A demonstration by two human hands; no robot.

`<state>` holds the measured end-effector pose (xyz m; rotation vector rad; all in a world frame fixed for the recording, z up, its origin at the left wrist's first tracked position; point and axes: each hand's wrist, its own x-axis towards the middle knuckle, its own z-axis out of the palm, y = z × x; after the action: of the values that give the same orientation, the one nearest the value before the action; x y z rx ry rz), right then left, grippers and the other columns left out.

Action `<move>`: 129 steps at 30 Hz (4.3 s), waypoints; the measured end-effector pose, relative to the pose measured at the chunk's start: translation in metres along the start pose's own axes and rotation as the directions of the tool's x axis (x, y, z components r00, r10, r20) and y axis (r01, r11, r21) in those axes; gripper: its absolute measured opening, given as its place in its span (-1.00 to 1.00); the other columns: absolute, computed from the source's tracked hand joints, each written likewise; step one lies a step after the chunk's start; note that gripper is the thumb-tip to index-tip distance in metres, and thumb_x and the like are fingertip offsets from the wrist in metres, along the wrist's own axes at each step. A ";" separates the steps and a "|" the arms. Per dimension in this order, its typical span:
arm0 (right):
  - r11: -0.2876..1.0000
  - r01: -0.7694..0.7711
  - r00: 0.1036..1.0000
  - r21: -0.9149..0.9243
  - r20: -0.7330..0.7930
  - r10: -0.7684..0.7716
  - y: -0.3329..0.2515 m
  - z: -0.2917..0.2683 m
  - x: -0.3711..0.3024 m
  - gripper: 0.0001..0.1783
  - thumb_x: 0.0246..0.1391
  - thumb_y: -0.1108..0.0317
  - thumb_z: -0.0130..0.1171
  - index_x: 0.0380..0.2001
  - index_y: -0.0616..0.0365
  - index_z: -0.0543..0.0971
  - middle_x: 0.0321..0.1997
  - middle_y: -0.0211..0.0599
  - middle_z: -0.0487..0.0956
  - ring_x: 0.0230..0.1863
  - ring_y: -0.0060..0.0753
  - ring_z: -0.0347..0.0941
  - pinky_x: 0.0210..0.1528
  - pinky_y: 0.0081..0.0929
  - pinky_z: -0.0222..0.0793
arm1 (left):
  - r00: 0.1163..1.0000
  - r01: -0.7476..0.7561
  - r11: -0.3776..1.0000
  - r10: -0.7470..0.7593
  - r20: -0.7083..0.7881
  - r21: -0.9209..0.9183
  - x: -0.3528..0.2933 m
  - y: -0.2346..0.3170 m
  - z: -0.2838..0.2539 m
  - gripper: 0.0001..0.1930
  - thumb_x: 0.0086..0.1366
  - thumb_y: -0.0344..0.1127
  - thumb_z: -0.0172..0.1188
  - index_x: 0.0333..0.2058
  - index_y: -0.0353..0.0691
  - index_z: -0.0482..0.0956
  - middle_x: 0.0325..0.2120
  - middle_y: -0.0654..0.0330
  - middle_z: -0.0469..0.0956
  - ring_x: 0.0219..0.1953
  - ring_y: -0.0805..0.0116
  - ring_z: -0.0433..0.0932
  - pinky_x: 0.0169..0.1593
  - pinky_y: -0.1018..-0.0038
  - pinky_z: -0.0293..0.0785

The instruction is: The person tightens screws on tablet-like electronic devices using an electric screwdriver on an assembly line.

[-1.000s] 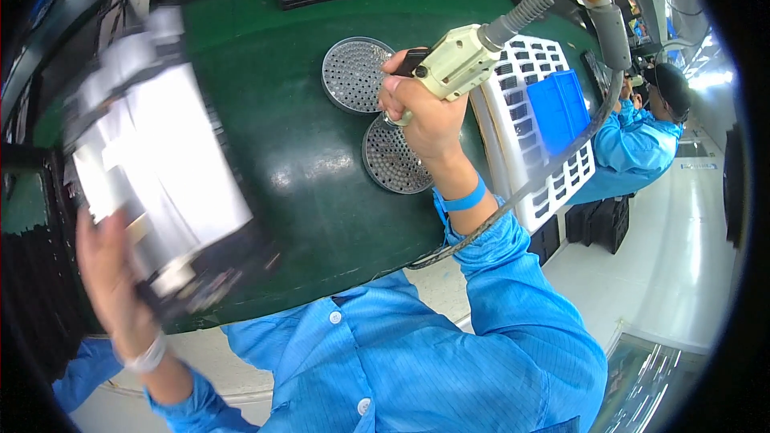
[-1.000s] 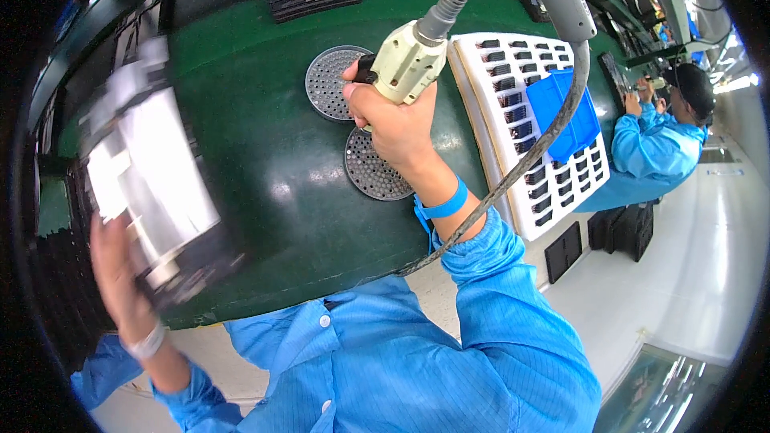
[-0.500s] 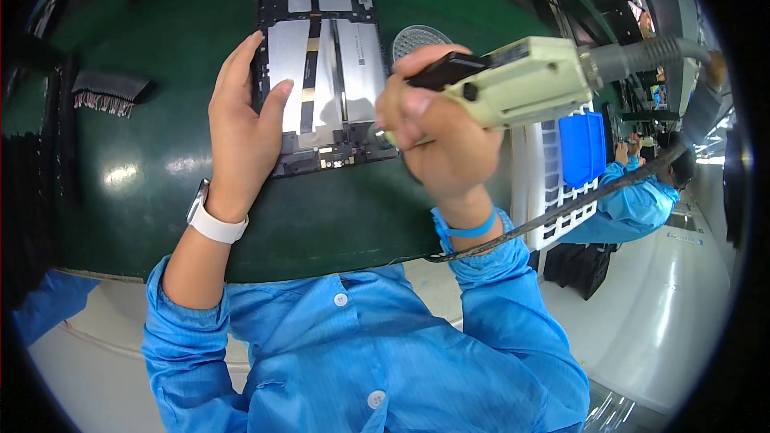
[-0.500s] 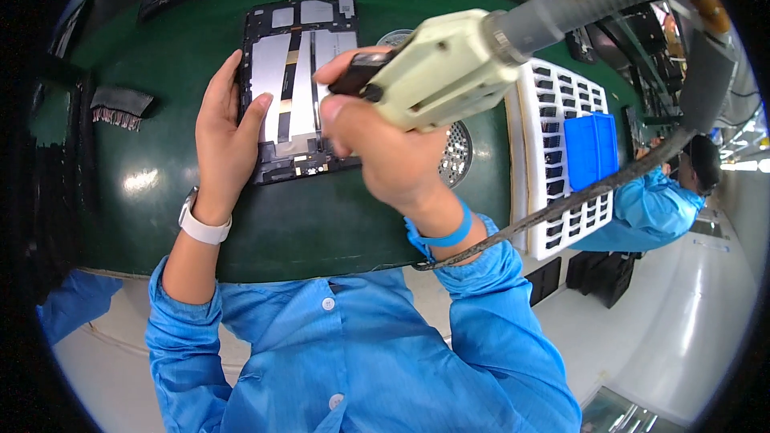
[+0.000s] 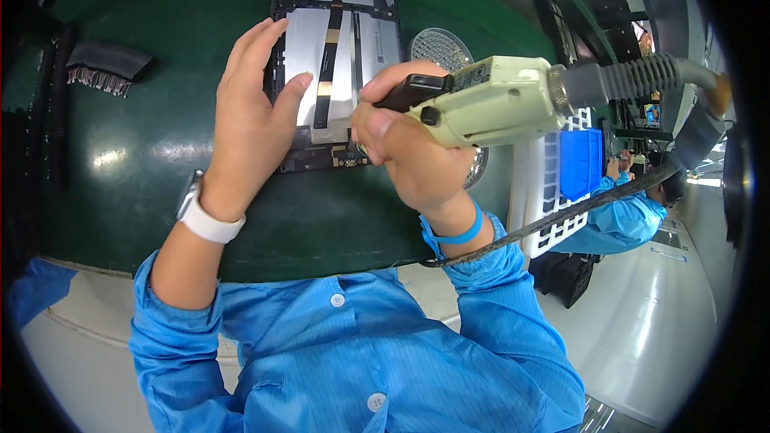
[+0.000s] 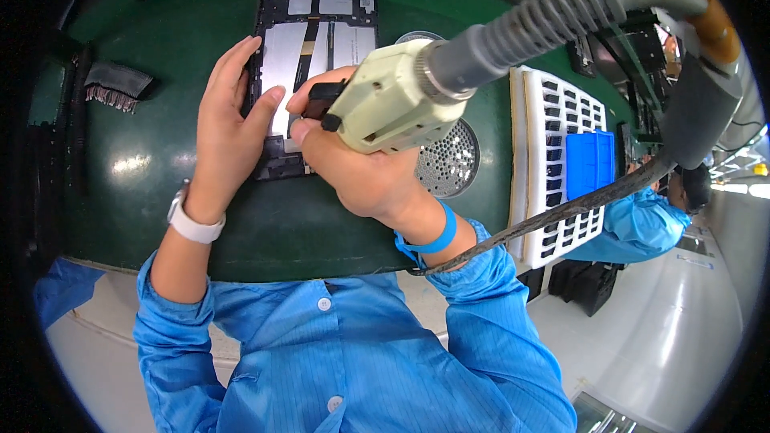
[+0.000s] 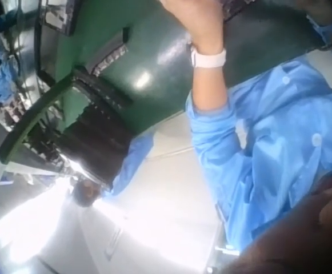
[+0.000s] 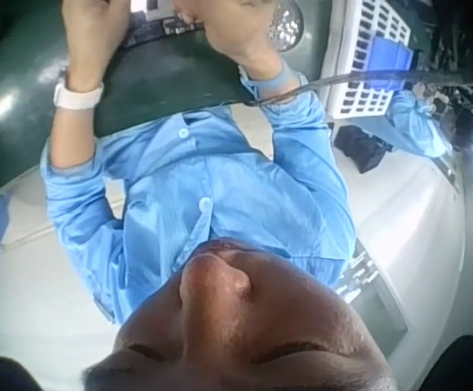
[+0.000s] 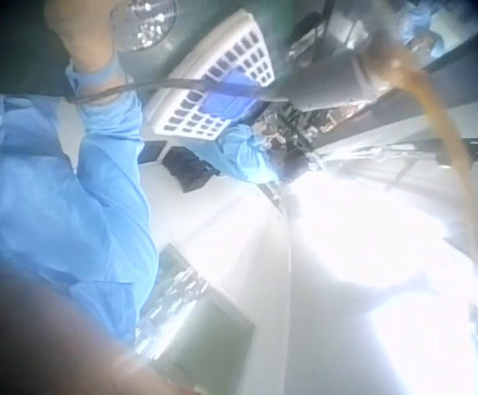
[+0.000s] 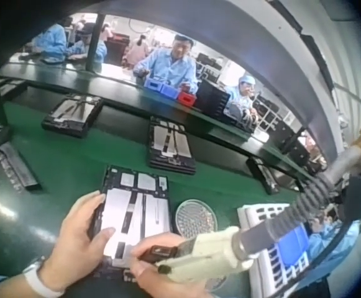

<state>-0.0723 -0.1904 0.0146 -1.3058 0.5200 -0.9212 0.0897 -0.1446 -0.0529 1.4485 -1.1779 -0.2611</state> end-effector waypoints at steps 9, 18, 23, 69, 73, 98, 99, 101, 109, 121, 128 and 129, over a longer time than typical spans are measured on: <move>0.978 0.059 0.997 -0.202 0.062 -0.047 -0.004 -0.004 -0.003 -0.77 -0.07 0.62 0.18 -0.27 0.26 0.55 -0.30 -0.30 0.57 -0.35 -0.58 0.49 -0.27 -0.58 0.45 | 0.895 -0.421 0.568 0.133 0.426 0.707 0.035 -0.019 -0.115 -0.62 0.18 -0.48 0.23 0.01 -0.34 0.52 0.11 0.00 0.45 0.23 -0.03 0.34 0.28 0.17 0.26; 0.986 0.164 0.944 -0.031 -0.284 -0.166 -0.037 -0.057 0.019 -0.79 -0.05 0.60 0.17 -0.27 0.32 0.55 -0.56 -0.33 0.51 -0.60 -0.61 0.40 -0.60 -0.63 0.32 | 0.925 -0.351 0.678 0.144 0.351 0.646 0.040 -0.045 -0.137 -0.68 0.22 -0.68 0.09 -0.03 -0.44 0.51 -0.19 -0.02 0.51 -0.14 0.07 0.53 -0.04 0.30 0.45; 0.952 0.271 0.857 -0.144 -0.414 -0.307 -0.027 -0.119 0.045 -0.81 -0.10 0.59 0.13 -0.33 0.39 0.53 -0.70 -0.35 0.42 -0.70 -0.53 0.34 -0.56 -0.54 0.32 | 0.956 -0.267 0.762 0.130 0.264 0.590 0.043 -0.044 -0.122 -0.73 0.26 -0.66 0.09 -0.06 -0.42 0.52 -0.22 0.00 0.53 -0.19 0.17 0.56 -0.10 0.38 0.49; 0.968 0.229 0.846 -0.105 -0.470 -0.252 -0.029 -0.128 0.020 -0.75 -0.13 0.69 0.17 -0.28 0.34 0.54 -0.52 -0.32 0.50 -0.63 -0.62 0.37 -0.61 -0.67 0.26 | 0.937 -0.063 0.939 -0.062 0.345 0.339 0.145 -0.016 0.106 -0.78 0.08 -0.25 0.38 -0.33 -0.24 0.71 -0.39 0.10 0.58 -0.27 0.14 0.57 -0.16 0.29 0.47; 0.960 0.255 0.844 -0.114 -0.459 -0.279 -0.027 -0.127 0.019 -0.73 -0.13 0.70 0.18 -0.27 0.34 0.53 -0.52 -0.31 0.50 -0.63 -0.62 0.37 -0.60 -0.68 0.27 | 0.872 -0.137 0.947 -0.023 0.489 0.290 0.162 -0.020 0.107 -0.79 0.10 -0.29 0.37 -0.30 -0.27 0.71 -0.31 0.06 0.59 -0.19 0.09 0.56 -0.07 0.29 0.46; 0.994 0.083 0.965 -0.072 -0.243 -0.098 -0.004 -0.029 0.045 -0.76 -0.07 0.54 0.05 -0.27 0.44 0.48 -0.69 -0.34 0.36 -0.70 -0.52 0.26 -0.53 -0.43 0.30 | 0.754 0.247 0.960 -0.274 0.597 0.130 0.046 0.028 0.038 -0.89 0.05 -0.42 0.30 -0.42 -0.30 0.71 -0.54 0.00 0.62 -0.46 0.15 0.62 -0.30 0.35 0.51; 0.994 0.081 0.965 -0.073 -0.243 -0.096 -0.003 -0.029 0.045 -0.76 -0.07 0.54 0.05 -0.28 0.44 0.48 -0.69 -0.33 0.36 -0.70 -0.52 0.25 -0.53 -0.43 0.30 | 0.753 0.251 0.959 -0.277 0.597 0.128 0.046 0.027 0.038 -0.89 0.05 -0.42 0.30 -0.42 -0.30 0.71 -0.54 0.00 0.62 -0.46 0.15 0.62 -0.30 0.35 0.51; 0.994 0.076 0.966 -0.076 -0.243 -0.092 -0.002 -0.029 0.046 -0.76 -0.07 0.54 0.05 -0.28 0.44 0.48 -0.69 -0.33 0.36 -0.70 -0.52 0.25 -0.53 -0.44 0.30 | 0.743 0.272 0.953 -0.295 0.600 0.132 0.046 0.026 0.037 -0.89 0.06 -0.42 0.30 -0.41 -0.30 0.71 -0.53 0.01 0.63 -0.44 0.16 0.62 -0.29 0.35 0.51; 0.994 0.053 0.964 -0.091 -0.254 -0.074 0.000 -0.026 0.043 -0.80 -0.06 0.56 0.08 -0.29 0.36 0.49 -0.63 -0.31 0.42 -0.65 -0.53 0.31 -0.54 -0.50 0.28 | 0.775 0.215 0.972 -0.228 0.590 0.093 0.045 0.023 0.038 -0.88 0.04 -0.41 0.30 -0.42 -0.30 0.70 -0.54 0.03 0.61 -0.45 0.14 0.60 -0.30 0.34 0.49; 0.983 0.171 0.921 -0.070 -0.343 -0.185 -0.027 -0.063 0.033 -0.75 -0.06 0.55 0.16 -0.24 0.36 0.52 -0.62 -0.33 0.47 -0.64 -0.54 0.38 -0.58 -0.60 0.32 | 0.786 0.189 0.979 -0.194 0.587 0.071 0.045 0.031 0.035 -0.91 0.06 -0.52 0.31 -0.42 -0.39 0.66 -0.57 0.10 0.55 -0.55 0.34 0.49 -0.42 0.44 0.37; 0.961 0.176 0.822 -0.215 -0.504 -0.264 -0.019 -0.126 0.029 -0.78 -0.06 0.56 0.04 -0.27 0.41 0.48 -0.70 -0.34 0.34 -0.69 -0.49 0.27 -0.52 -0.42 0.30 | 0.762 0.264 0.961 -0.260 0.593 0.082 0.048 0.039 0.038 -0.90 0.07 -0.52 0.29 -0.40 -0.43 0.65 -0.56 0.11 0.52 -0.50 0.36 0.48 -0.36 0.48 0.37; 0.961 0.174 0.821 -0.213 -0.507 -0.261 -0.018 -0.126 0.029 -0.78 -0.06 0.56 0.04 -0.27 0.41 0.48 -0.70 -0.34 0.34 -0.69 -0.49 0.27 -0.52 -0.42 0.30 | 0.754 0.275 0.957 -0.274 0.598 0.091 0.047 0.038 0.037 -0.88 0.09 -0.52 0.28 -0.39 -0.45 0.63 -0.56 0.12 0.49 -0.49 0.37 0.46 -0.34 0.49 0.34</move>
<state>-0.1592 -0.2874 0.0082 -1.2616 0.9014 -1.4799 0.0652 -0.1960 -0.0098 1.5876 -1.4591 -0.9986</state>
